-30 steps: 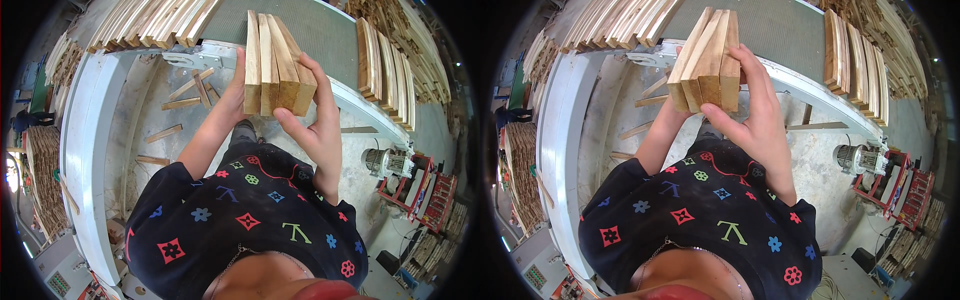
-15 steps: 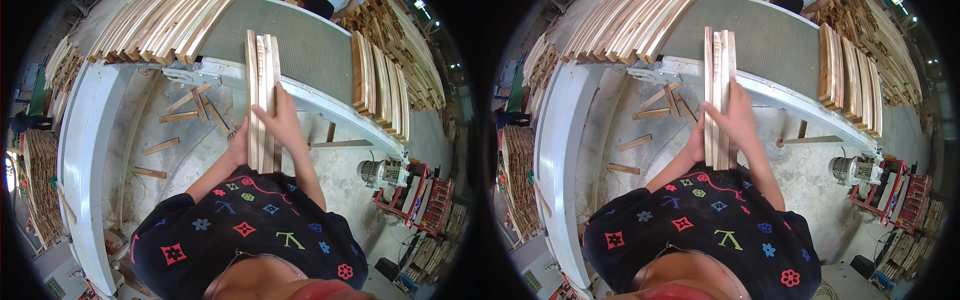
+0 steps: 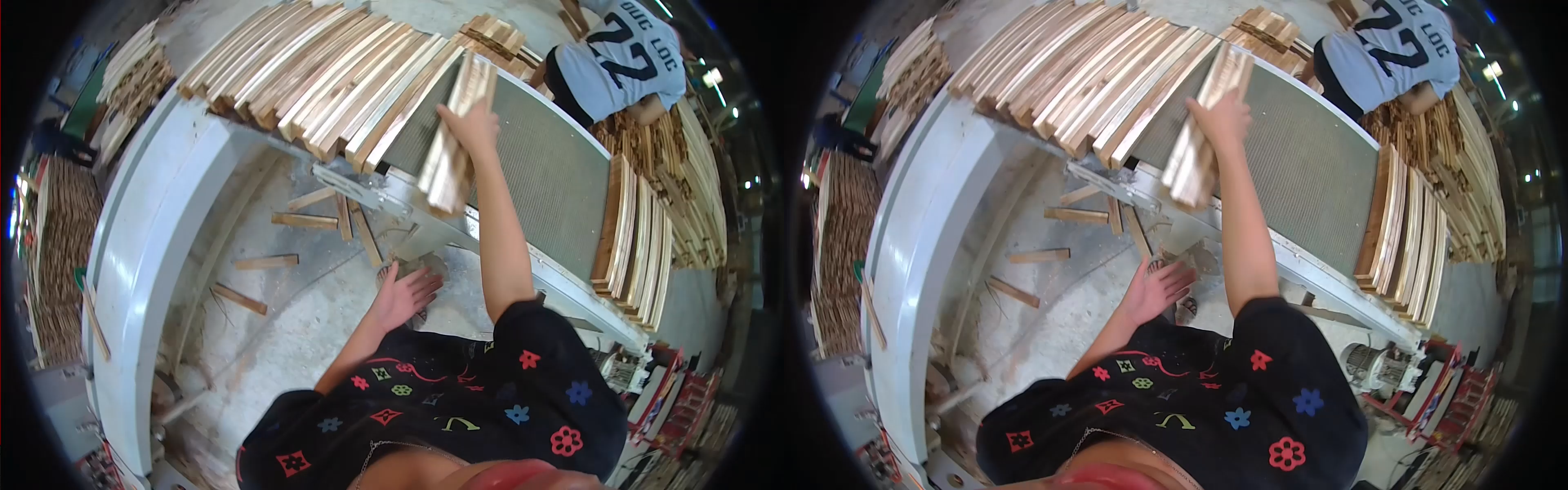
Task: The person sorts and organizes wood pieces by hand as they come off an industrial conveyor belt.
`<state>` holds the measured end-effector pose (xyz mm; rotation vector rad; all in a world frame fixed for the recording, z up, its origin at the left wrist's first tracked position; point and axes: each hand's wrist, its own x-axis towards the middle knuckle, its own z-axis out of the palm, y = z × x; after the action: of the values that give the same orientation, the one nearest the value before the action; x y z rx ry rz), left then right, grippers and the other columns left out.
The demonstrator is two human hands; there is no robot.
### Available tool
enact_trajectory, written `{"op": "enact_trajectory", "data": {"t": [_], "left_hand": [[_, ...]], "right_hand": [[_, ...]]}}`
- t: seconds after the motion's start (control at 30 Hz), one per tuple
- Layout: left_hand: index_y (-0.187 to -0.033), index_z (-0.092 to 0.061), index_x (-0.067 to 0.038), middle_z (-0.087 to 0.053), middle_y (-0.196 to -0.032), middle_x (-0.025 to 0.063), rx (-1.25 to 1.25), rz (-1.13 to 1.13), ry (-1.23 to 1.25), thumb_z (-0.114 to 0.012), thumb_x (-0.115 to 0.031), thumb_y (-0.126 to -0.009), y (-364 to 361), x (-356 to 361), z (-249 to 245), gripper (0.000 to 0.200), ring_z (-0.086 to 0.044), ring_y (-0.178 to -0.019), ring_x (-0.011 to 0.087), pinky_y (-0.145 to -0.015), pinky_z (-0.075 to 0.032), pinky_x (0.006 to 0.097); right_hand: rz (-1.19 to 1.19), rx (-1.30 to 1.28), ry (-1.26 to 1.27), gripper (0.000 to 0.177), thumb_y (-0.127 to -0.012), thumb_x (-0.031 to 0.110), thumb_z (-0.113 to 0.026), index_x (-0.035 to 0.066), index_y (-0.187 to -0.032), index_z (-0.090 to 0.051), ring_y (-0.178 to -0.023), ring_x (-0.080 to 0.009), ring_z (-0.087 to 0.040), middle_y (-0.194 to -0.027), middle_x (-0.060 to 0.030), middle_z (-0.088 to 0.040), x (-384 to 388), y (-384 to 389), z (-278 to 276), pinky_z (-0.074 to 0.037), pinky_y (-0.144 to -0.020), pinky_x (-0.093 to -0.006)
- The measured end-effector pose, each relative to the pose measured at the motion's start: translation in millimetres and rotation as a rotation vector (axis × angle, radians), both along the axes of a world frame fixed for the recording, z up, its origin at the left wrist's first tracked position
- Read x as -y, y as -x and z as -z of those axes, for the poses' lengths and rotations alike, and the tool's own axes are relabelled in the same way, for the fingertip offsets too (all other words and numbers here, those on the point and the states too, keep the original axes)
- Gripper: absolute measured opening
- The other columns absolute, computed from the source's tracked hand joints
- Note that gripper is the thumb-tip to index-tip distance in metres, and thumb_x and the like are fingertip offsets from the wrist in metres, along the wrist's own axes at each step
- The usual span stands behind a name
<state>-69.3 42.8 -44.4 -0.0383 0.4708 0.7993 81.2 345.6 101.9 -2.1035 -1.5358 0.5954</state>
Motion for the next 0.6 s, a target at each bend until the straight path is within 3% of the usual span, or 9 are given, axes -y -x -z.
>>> {"op": "enact_trajectory", "data": {"t": [0.03, 0.1, 0.17, 0.23, 0.3, 0.37, 0.43, 0.57, 0.6], "left_hand": [[-0.151, -0.038, -0.002, -0.047, -0.150, 0.0204, -0.031, -0.015, 0.021, -0.032, -0.070, -0.098, 7.4, 6.6, 11.6, 0.086, -0.046, -0.138, 0.0334, -0.115, -0.036, 0.0457], [-0.151, -0.037, -0.002, -0.049, -0.149, 0.0196, -0.155, 0.022, 0.035, -0.033, -0.069, -0.099, 20.2, 11.0, 40.1, 0.085, -0.047, -0.137, 0.0322, -0.114, -0.036, 0.0444], [-0.151, -0.036, -0.003, -0.050, -0.148, 0.0185, -0.343, 0.134, 0.037, -0.036, -0.069, -0.098, 38.4, 21.4, 73.3, 0.084, -0.047, -0.137, 0.0310, -0.113, -0.036, 0.0429], [-0.152, -0.034, -0.003, -0.053, -0.145, 0.0179, -0.672, 0.297, 0.040, -0.042, -0.070, -0.096, 59.3, 28.0, 97.2, 0.087, -0.049, -0.134, 0.0306, -0.110, -0.036, 0.0445], [-0.153, -0.033, -0.003, -0.054, -0.144, 0.0172, -0.936, 0.331, 0.000, -0.045, -0.071, -0.094, 79.3, 33.6, 119.6, 0.091, -0.051, -0.132, 0.0308, -0.110, -0.034, 0.0479], [-0.154, -0.032, -0.004, -0.054, -0.144, 0.0168, -0.907, 0.226, 0.004, -0.045, -0.071, -0.094, 98.2, 36.9, 125.5, 0.090, -0.052, -0.131, 0.0309, -0.110, -0.034, 0.0490], [-0.153, -0.033, -0.005, -0.055, -0.143, 0.0162, -0.907, 0.211, 0.030, -0.046, -0.070, -0.094, 107.2, 38.3, 129.8, 0.089, -0.052, -0.130, 0.0302, -0.110, -0.034, 0.0489], [-0.148, -0.042, -0.009, -0.058, -0.140, 0.0133, -1.003, 0.300, -0.021, -0.047, -0.069, -0.094, 102.6, 26.5, 134.2, 0.081, -0.059, -0.122, 0.0265, -0.095, -0.044, 0.0425], [-0.150, -0.038, -0.008, -0.056, -0.142, 0.0151, -0.966, 0.329, -0.038, -0.046, -0.069, -0.095, 91.6, 23.0, 123.6, 0.083, -0.053, -0.130, 0.0284, -0.108, -0.037, 0.0462]], "right_hand": [[0.003, -0.145, -0.059, 0.118, -0.070, 0.057, -0.083, -0.003, -0.153, -0.024, -0.129, -0.0507, -0.045, -0.139, -0.0381, -0.042, -31.6, -4.2, 15.7, -0.044, -0.106, -0.0532], [-0.187, -0.758, -0.255, 0.114, -0.070, 0.053, -0.085, -0.005, -0.151, -0.029, -0.134, -0.0398, -0.046, -0.145, -0.0325, -0.043, -62.5, -13.6, 36.0, -0.042, -0.108, -0.0455], [-0.132, -0.872, -0.288, 0.105, -0.075, 0.050, -0.082, -0.006, -0.149, -0.033, -0.134, -0.0329, -0.048, -0.144, -0.0280, -0.048, -30.0, -25.5, 21.7, -0.041, -0.109, -0.0418], [0.006, -0.832, -0.362, 0.092, -0.081, 0.049, -0.078, -0.004, -0.146, -0.040, -0.132, -0.0337, -0.050, -0.141, -0.0265, -0.051, 14.1, -72.1, 28.8, -0.040, -0.109, -0.0419], [0.073, -0.016, -0.597, 0.068, -0.082, 0.043, -0.075, 0.005, -0.134, -0.055, -0.125, -0.0360, -0.054, -0.135, -0.0222, -0.056, 81.8, -142.5, 22.4, -0.043, -0.105, -0.0441], [0.320, 0.625, -0.623, 0.056, -0.079, 0.040, -0.074, 0.010, -0.126, -0.062, -0.123, -0.0345, -0.055, -0.133, -0.0172, -0.058, 143.0, -208.3, 13.7, -0.043, -0.099, -0.0510], [0.565, 0.848, -0.298, 0.062, -0.079, 0.044, -0.075, 0.006, -0.123, -0.057, -0.120, -0.0418, -0.054, -0.131, -0.0223, -0.056, 178.9, -274.5, 18.2, -0.041, -0.097, -0.0576], [0.766, 0.483, 0.077, 0.079, -0.077, 0.051, -0.075, 0.005, -0.134, -0.046, -0.121, -0.0455, -0.055, -0.131, -0.0264, -0.054, 196.0, -346.1, 14.6, -0.043, -0.099, -0.0578], [0.726, 0.453, 0.057, 0.083, -0.077, 0.051, -0.075, 0.006, -0.139, -0.042, -0.121, -0.0454, -0.055, -0.131, -0.0271, -0.054, 193.5, -352.7, 17.1, -0.042, -0.100, -0.0573]]}}
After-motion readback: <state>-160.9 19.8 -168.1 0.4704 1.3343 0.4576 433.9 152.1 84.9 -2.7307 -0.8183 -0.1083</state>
